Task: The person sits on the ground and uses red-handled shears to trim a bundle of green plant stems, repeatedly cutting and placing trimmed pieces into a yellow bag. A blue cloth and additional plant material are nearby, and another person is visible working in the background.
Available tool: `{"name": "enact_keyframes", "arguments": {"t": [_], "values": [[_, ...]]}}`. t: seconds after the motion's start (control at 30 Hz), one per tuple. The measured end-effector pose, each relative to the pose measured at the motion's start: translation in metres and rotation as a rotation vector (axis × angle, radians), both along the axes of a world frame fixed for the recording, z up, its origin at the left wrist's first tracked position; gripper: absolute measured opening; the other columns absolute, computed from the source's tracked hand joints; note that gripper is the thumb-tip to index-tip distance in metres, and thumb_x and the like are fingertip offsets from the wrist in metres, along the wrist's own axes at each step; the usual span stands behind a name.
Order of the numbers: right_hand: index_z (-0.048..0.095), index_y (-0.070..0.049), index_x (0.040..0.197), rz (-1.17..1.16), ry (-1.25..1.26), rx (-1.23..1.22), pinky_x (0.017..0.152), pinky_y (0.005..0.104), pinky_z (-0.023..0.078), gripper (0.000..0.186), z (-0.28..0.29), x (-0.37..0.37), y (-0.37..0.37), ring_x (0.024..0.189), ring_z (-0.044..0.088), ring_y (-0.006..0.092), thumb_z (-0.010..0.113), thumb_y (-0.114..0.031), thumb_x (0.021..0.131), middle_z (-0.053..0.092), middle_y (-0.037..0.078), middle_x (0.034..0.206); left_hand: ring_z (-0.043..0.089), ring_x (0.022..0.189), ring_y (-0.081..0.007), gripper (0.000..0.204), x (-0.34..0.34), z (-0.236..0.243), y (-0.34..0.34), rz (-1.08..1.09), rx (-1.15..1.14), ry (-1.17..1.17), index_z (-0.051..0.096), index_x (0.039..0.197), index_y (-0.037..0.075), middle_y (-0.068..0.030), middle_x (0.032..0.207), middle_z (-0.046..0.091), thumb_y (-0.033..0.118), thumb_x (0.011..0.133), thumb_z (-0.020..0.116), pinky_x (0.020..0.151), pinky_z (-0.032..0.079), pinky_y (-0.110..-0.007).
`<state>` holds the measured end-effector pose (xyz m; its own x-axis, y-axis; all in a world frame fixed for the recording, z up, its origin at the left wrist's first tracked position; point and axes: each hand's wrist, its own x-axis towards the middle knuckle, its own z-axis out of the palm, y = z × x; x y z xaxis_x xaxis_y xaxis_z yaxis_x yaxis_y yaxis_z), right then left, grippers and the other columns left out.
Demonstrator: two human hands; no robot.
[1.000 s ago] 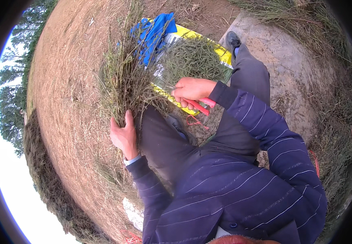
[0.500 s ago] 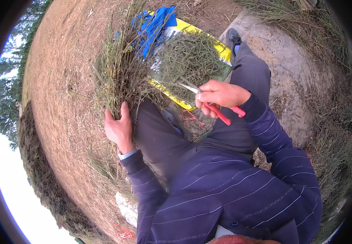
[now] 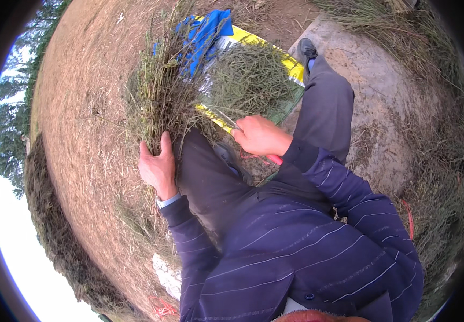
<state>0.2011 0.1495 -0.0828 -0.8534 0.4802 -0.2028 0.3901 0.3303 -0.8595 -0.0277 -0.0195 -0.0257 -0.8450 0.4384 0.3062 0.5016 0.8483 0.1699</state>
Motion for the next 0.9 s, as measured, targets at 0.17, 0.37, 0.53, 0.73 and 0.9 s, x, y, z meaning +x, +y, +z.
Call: {"name": "enact_keyframes", "arguments": {"t": [0.17, 0.37, 0.53, 0.73, 0.9], "values": [[0.07, 0.007, 0.082, -0.042, 0.008, 0.034, 0.077, 0.0592, 0.056, 0.043, -0.002, -0.009, -0.004, 0.075, 0.069, 0.0505, 0.055, -0.028, 0.101, 0.067, 0.028, 0.071, 0.076, 0.1, -0.0461, 0.093, 0.002, 0.002, 0.001, -0.005, 0.003, -0.008, 0.068, 0.139, -0.003, -0.0316, 0.108, 0.077, 0.075, 0.087, 0.07, 0.086, 0.059, -0.052], [0.072, 0.005, 0.086, -0.098, 0.046, 0.102, 0.077, 0.0597, 0.056, 0.04, -0.008, -0.02, -0.012, 0.078, 0.07, 0.0508, 0.057, -0.029, 0.101, 0.069, 0.029, 0.078, 0.077, 0.096, -0.0464, 0.088, 0.0, 0.001, 0.0, -0.007, -0.006, 0.001, 0.07, 0.135, 0.001, -0.0305, 0.102, 0.078, 0.075, 0.087, 0.07, 0.083, 0.06, -0.053], [0.072, 0.004, 0.088, -0.155, 0.04, 0.106, 0.079, 0.0597, 0.056, 0.037, -0.008, -0.022, -0.009, 0.084, 0.07, 0.0507, 0.06, -0.029, 0.1, 0.07, 0.029, 0.084, 0.077, 0.094, -0.0455, 0.088, 0.0, 0.003, 0.0, -0.002, -0.011, 0.001, 0.071, 0.134, 0.002, -0.03, 0.1, 0.078, 0.076, 0.086, 0.071, 0.081, 0.06, -0.053], [0.065, 0.005, 0.082, -0.172, 0.109, 0.099, 0.075, 0.0592, 0.051, 0.039, -0.008, -0.018, -0.005, 0.078, 0.066, 0.0522, 0.061, -0.029, 0.101, 0.065, 0.03, 0.076, 0.077, 0.091, -0.0452, 0.089, -0.002, -0.004, -0.002, -0.012, 0.007, 0.036, 0.072, 0.131, 0.0, -0.0299, 0.097, 0.077, 0.077, 0.086, 0.071, 0.079, 0.059, -0.052], [0.064, 0.005, 0.082, -0.159, 0.131, 0.103, 0.074, 0.0592, 0.051, 0.038, -0.014, -0.018, -0.006, 0.078, 0.066, 0.0525, 0.061, -0.028, 0.101, 0.065, 0.03, 0.077, 0.076, 0.09, -0.0456, 0.088, -0.001, -0.004, -0.002, -0.037, 0.029, 0.056, 0.072, 0.131, -0.002, -0.0307, 0.096, 0.077, 0.074, 0.088, 0.071, 0.078, 0.059, -0.052]]}}
